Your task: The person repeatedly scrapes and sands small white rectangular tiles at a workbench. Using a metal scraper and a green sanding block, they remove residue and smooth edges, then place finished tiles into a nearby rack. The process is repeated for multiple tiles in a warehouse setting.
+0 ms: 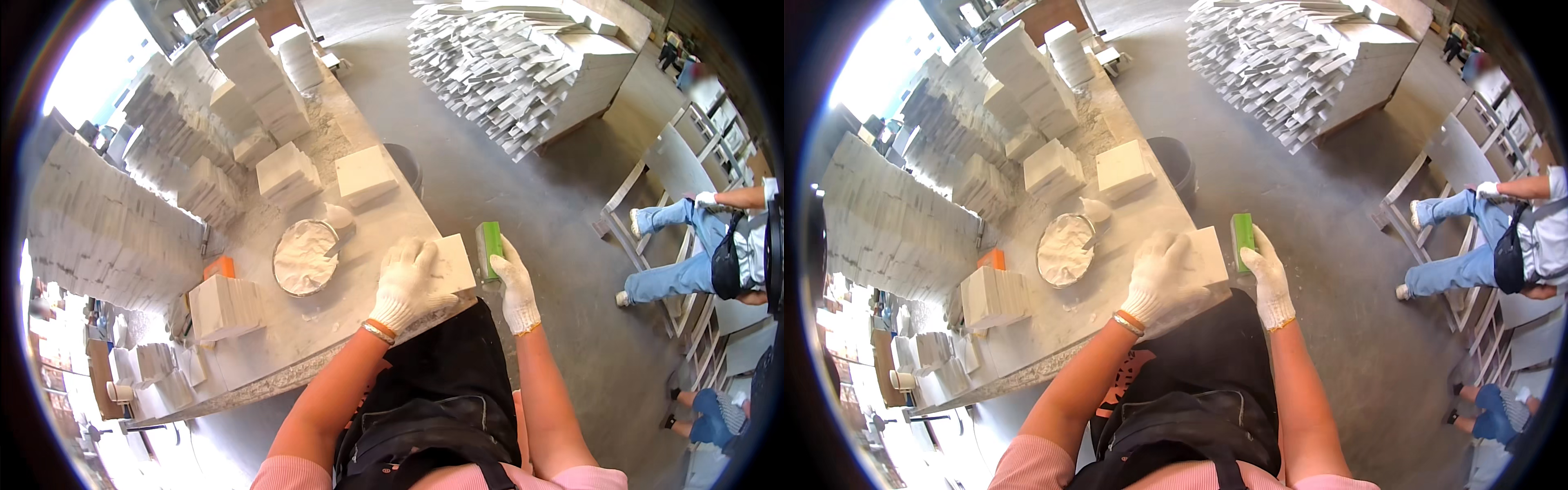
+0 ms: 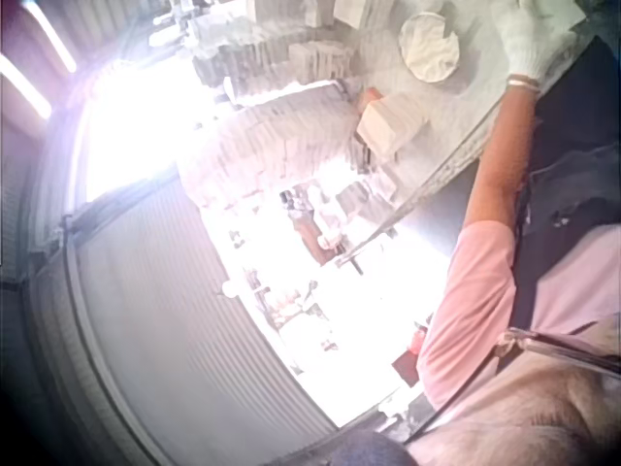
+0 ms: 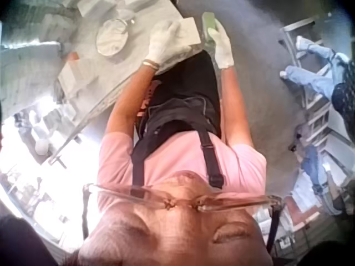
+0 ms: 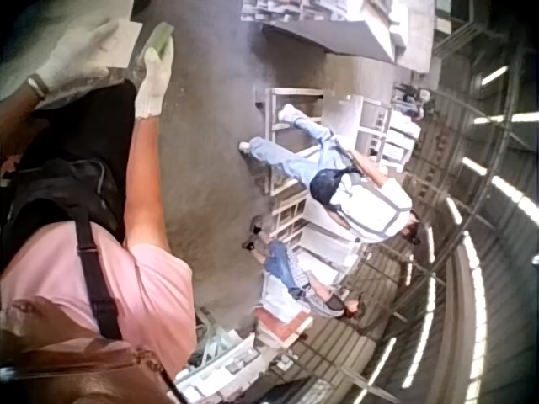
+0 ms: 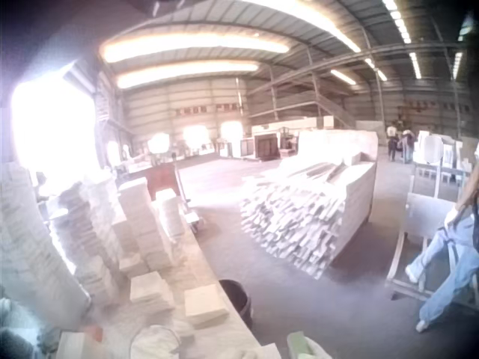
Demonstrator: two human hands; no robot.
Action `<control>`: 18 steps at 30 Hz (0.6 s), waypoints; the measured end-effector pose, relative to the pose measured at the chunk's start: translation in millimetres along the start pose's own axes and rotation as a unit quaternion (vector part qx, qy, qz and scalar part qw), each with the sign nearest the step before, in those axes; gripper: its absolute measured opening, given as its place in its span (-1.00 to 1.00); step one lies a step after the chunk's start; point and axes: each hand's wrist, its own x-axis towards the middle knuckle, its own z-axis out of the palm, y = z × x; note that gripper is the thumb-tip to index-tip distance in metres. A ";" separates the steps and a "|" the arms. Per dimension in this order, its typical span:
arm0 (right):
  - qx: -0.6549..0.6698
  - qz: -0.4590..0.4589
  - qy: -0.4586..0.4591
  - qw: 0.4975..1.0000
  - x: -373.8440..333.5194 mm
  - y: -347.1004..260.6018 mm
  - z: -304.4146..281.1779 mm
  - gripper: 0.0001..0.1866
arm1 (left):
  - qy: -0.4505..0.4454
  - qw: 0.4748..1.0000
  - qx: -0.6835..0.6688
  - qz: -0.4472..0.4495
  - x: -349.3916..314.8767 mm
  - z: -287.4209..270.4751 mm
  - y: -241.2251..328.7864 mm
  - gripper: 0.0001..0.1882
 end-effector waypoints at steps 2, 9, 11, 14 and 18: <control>-0.009 -0.017 -0.016 1.000 6.6 -10.7 13.1 -0.33 | -0.004 1.000 0.006 -0.012 0.7 -1.9 3.0 -0.07; -0.065 -0.001 -0.016 0.998 53.6 4.9 27.1 -0.28 | -0.007 0.999 -0.031 -0.021 11.5 -2.3 3.7 -0.22; -0.058 -0.011 -0.018 0.998 48.7 2.2 26.4 -0.28 | -0.009 0.999 -0.038 -0.026 10.6 -1.0 3.8 -0.24; -0.093 -0.049 -0.034 0.994 25.6 -4.8 31.0 -0.27 | 0.045 0.998 -0.043 -0.001 5.7 2.3 -0.4 -0.25; -0.170 -0.086 -0.008 0.982 35.4 8.0 28.5 -0.28 | 0.060 0.997 -0.044 0.019 6.8 5.9 -2.9 -0.21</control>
